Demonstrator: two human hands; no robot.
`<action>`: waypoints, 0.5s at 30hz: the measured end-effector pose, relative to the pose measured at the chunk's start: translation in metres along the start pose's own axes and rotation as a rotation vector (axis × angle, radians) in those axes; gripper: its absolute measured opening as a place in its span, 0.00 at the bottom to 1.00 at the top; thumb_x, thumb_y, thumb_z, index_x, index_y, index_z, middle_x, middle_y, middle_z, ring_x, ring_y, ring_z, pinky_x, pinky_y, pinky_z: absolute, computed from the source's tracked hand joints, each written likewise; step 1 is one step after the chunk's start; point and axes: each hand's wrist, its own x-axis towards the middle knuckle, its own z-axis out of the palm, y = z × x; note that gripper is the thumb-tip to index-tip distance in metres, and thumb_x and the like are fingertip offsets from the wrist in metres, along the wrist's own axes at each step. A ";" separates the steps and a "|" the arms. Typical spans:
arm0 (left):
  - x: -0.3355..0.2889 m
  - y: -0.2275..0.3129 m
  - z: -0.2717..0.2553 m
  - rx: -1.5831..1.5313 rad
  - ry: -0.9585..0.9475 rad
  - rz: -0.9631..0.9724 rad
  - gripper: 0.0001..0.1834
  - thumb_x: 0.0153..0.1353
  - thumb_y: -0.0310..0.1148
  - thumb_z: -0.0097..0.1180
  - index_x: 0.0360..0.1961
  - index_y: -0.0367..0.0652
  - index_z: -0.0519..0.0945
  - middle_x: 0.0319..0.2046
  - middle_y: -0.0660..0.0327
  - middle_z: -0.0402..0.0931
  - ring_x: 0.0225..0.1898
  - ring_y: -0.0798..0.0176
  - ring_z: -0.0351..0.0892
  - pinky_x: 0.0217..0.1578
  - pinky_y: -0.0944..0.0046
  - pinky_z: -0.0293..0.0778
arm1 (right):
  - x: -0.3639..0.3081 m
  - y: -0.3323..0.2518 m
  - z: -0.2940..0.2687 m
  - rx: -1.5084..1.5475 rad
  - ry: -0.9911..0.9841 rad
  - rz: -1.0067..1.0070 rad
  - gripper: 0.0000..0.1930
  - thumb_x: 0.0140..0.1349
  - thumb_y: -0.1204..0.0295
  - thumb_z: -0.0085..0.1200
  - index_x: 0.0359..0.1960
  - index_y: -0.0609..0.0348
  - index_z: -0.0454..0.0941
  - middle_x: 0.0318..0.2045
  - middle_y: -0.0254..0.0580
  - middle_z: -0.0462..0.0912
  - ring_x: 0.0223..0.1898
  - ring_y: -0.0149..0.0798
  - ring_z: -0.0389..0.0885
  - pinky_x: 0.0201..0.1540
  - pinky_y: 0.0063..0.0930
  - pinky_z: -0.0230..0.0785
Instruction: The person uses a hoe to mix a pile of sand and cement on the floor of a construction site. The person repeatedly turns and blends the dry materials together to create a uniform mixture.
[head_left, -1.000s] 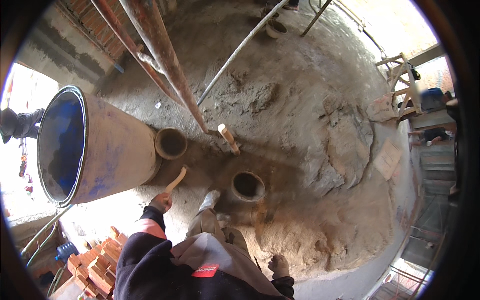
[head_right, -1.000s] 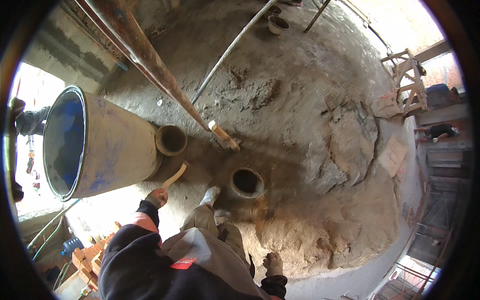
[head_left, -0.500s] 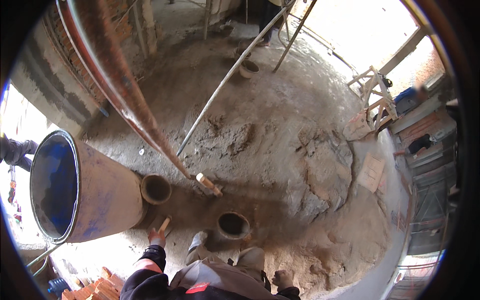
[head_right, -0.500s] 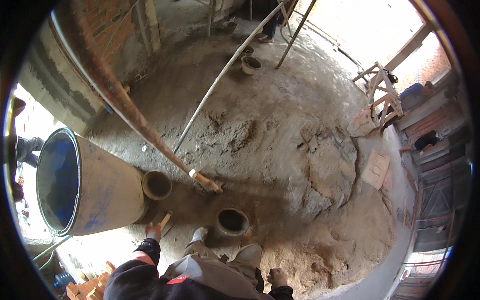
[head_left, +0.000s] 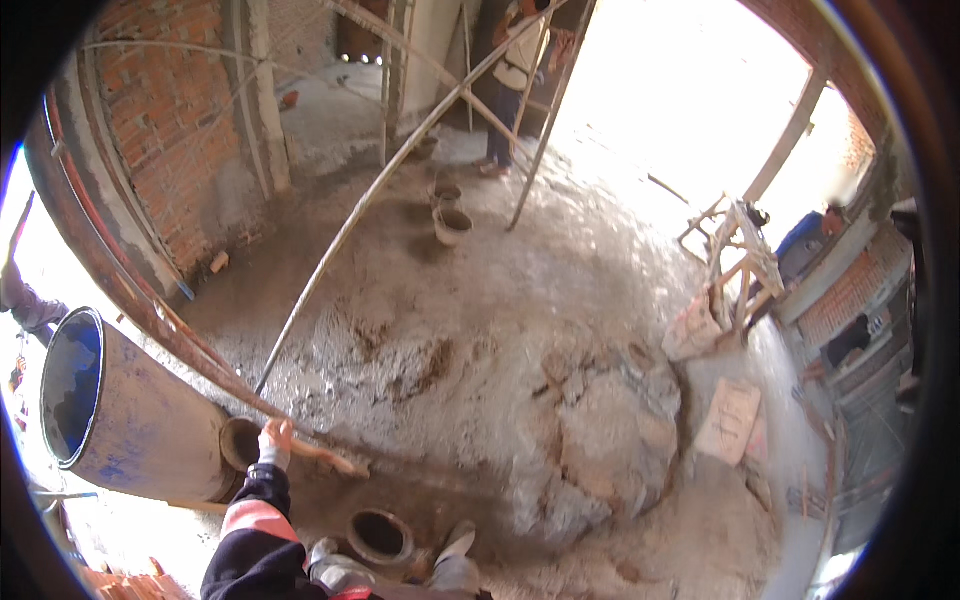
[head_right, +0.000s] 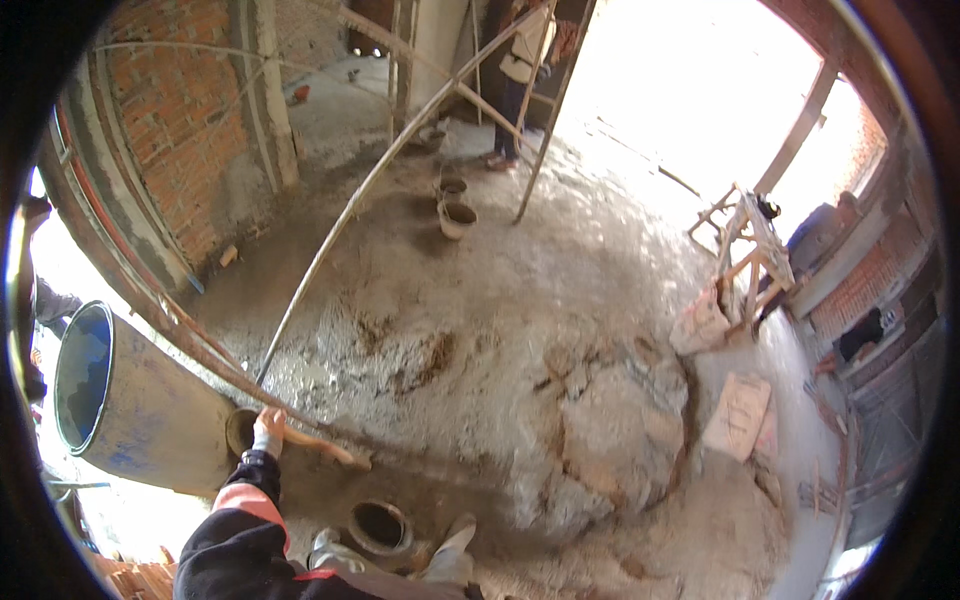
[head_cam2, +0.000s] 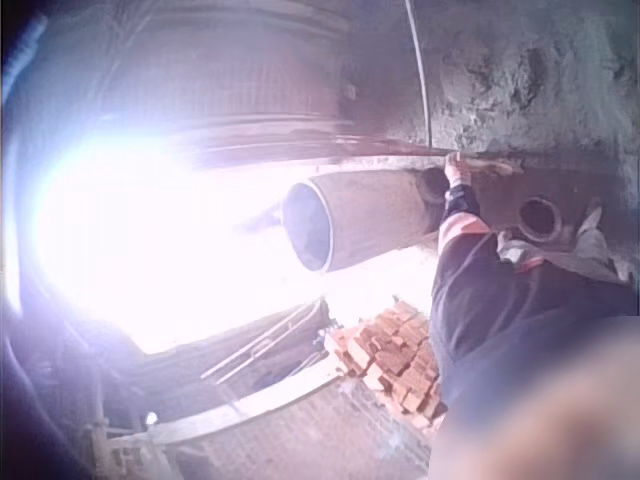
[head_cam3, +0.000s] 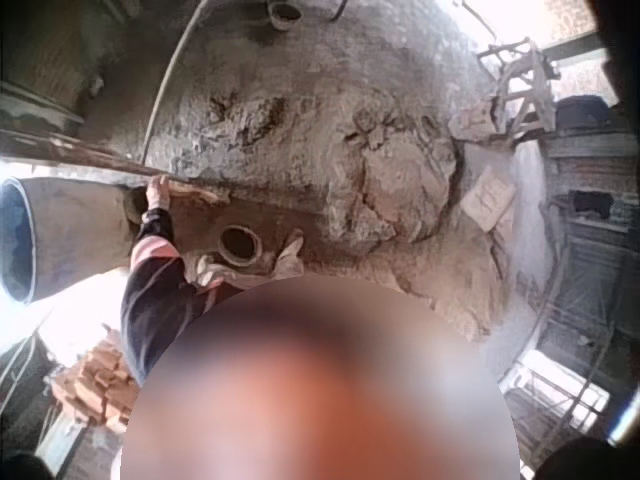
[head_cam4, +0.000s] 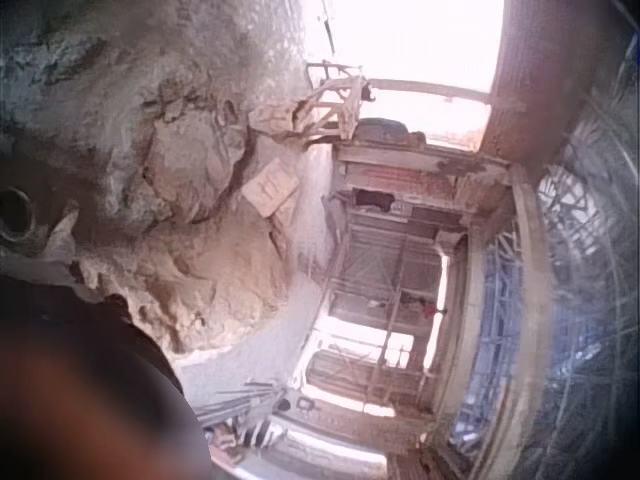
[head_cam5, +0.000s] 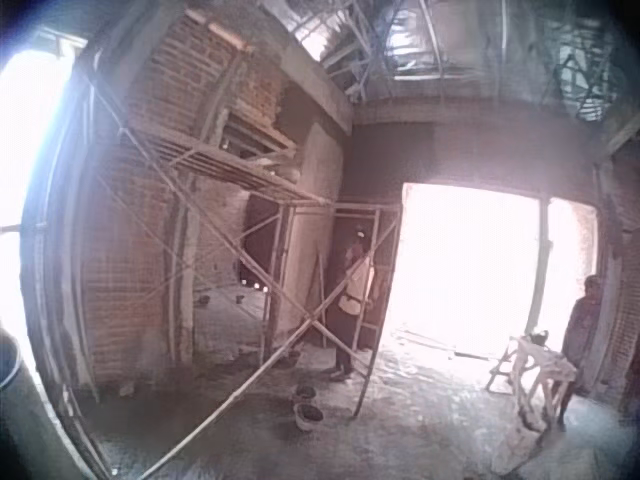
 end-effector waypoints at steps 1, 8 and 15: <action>-0.005 0.007 0.008 0.162 0.031 0.150 0.13 0.55 0.41 0.55 0.27 0.42 0.81 0.28 0.52 0.80 0.31 0.48 0.80 0.33 0.54 0.75 | 0.004 0.016 -0.019 -0.077 0.068 -0.056 0.25 0.50 0.60 0.56 0.52 0.51 0.72 0.40 0.53 0.77 0.41 0.53 0.76 0.40 0.47 0.69; -0.038 0.090 0.022 0.673 -0.443 -0.246 0.23 0.47 0.51 0.57 0.36 0.44 0.84 0.39 0.51 0.81 0.44 0.51 0.80 0.46 0.58 0.75 | 0.103 0.058 -0.152 0.123 0.271 0.150 0.15 0.48 0.62 0.55 0.38 0.51 0.82 0.30 0.47 0.81 0.33 0.51 0.79 0.34 0.45 0.71; -0.066 0.145 -0.030 0.856 -0.730 -0.133 0.27 0.52 0.57 0.56 0.37 0.42 0.83 0.35 0.56 0.81 0.41 0.58 0.80 0.40 0.61 0.75 | 0.285 -0.058 -0.202 0.007 0.102 -0.153 0.13 0.49 0.61 0.55 0.35 0.50 0.83 0.29 0.45 0.81 0.33 0.48 0.80 0.34 0.44 0.71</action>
